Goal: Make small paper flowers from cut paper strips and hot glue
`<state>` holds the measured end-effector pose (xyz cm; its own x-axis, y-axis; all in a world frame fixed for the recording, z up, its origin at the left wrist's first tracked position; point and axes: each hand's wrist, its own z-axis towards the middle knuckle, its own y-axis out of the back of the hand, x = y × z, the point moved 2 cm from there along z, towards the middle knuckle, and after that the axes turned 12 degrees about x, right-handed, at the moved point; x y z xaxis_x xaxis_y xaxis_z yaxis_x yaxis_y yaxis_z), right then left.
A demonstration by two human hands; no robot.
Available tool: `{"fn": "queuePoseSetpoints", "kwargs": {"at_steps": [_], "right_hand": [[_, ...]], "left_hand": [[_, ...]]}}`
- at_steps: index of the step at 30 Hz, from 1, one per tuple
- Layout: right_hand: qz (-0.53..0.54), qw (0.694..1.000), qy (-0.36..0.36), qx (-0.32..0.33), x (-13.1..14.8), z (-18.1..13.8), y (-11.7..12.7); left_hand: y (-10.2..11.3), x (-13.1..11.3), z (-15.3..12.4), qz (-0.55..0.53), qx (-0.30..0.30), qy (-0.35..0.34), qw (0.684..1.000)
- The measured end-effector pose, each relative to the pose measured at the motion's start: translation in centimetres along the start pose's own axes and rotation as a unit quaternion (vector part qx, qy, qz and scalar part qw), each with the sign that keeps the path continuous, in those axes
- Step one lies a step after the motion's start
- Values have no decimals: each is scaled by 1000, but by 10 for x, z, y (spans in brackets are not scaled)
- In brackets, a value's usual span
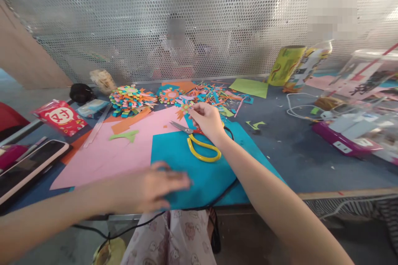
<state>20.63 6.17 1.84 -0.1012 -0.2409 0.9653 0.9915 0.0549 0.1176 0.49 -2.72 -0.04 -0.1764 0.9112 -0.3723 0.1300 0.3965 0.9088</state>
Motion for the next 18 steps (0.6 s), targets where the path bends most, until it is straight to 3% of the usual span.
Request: {"fn": "queuePoseSetpoints", "kwargs": {"at_steps": [2, 5, 8, 11, 15, 18], "right_hand": [[-1, 1000, -1, -1, 0, 0, 1], [-5, 1000, -2, -1, 0, 0, 1], [-12, 1000, 1, 1, -2, 1, 2], [-22, 1000, 8, 5, -3, 2, 3], [-39, 999, 19, 30, -2, 1, 0], [-48, 996, 26, 65, 0, -1, -5]], "left_hand": [[-21, -32, 13, -27, 5, -155, 988], [-47, -58, 42, -26, 34, -230, 972], [-54, -62, 75, 51, 40, -186, 980], [-44, -61, 101, 65, 129, -130, 981], [-27, -69, 119, 23, 190, -134, 972], [-35, -80, 130, 3, 219, -147, 965]]}}
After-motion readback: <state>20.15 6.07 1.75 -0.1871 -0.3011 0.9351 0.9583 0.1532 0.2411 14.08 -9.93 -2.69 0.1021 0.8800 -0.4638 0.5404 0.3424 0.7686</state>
